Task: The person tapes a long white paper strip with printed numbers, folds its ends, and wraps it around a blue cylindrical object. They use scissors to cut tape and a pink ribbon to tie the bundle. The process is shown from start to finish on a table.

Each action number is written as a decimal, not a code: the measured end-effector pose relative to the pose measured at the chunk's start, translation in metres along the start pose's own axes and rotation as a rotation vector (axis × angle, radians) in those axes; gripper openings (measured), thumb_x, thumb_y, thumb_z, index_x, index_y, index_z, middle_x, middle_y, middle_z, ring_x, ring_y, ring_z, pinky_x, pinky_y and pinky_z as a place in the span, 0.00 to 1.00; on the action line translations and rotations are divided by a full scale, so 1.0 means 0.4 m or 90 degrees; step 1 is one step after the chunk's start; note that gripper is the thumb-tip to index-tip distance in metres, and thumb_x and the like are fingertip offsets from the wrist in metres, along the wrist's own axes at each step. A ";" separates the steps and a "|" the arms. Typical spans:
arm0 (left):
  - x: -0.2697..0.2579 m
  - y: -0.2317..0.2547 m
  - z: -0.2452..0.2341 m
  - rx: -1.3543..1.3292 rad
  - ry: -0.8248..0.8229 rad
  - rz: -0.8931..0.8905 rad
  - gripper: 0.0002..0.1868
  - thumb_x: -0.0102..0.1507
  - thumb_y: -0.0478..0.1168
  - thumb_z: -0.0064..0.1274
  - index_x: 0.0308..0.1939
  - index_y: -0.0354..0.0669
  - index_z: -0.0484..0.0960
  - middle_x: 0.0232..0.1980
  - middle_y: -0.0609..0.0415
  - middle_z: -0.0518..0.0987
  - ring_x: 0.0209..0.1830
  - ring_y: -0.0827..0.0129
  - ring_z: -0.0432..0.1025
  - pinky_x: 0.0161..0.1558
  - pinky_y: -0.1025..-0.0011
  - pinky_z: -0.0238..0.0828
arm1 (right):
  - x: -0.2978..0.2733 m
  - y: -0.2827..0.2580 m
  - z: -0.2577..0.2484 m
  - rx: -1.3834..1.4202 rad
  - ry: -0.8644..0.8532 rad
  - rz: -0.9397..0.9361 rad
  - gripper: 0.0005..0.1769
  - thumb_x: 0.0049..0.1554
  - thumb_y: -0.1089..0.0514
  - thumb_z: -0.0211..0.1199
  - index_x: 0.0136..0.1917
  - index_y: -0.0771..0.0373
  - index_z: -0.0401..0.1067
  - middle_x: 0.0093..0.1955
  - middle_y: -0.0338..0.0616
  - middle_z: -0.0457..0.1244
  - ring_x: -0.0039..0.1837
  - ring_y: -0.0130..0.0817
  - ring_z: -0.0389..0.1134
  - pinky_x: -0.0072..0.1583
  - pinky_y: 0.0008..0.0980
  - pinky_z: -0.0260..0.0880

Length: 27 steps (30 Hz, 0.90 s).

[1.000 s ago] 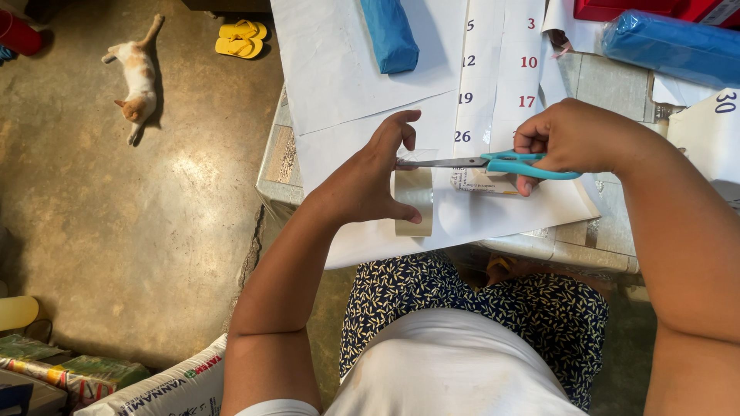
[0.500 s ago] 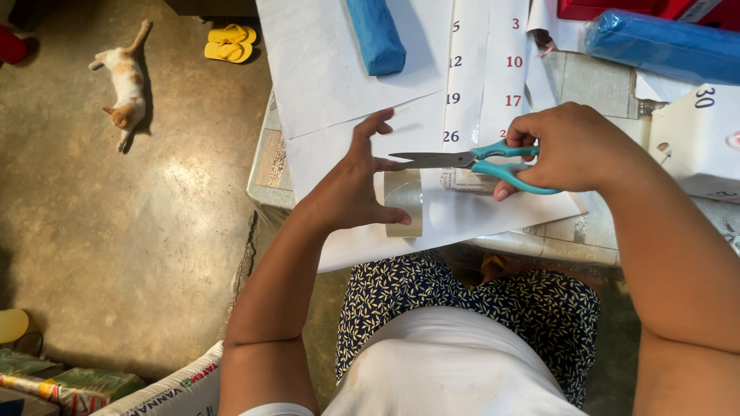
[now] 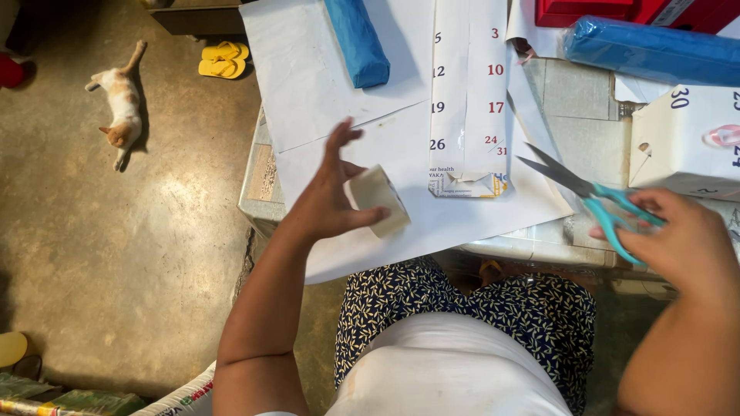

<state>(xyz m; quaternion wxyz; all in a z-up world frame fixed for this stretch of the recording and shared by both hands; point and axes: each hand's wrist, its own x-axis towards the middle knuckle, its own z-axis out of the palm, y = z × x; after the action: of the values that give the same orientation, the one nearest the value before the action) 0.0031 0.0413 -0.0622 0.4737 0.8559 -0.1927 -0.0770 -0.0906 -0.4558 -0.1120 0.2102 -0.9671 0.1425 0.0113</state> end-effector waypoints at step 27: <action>-0.169 0.046 0.104 0.137 0.399 0.021 0.37 0.58 0.51 0.68 0.64 0.43 0.68 0.78 0.37 0.46 0.81 0.43 0.47 0.76 0.46 0.53 | -0.088 0.253 0.036 0.207 0.251 -0.070 0.15 0.65 0.66 0.70 0.64 0.66 0.75 0.62 0.49 0.65 0.57 0.36 0.66 0.61 0.29 0.69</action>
<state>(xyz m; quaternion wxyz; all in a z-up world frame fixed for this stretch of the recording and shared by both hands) -0.0763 0.0272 -0.0727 0.4183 0.8797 -0.0583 0.2187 -0.1520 -0.5284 -0.1631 0.3315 -0.9104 0.1277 -0.2120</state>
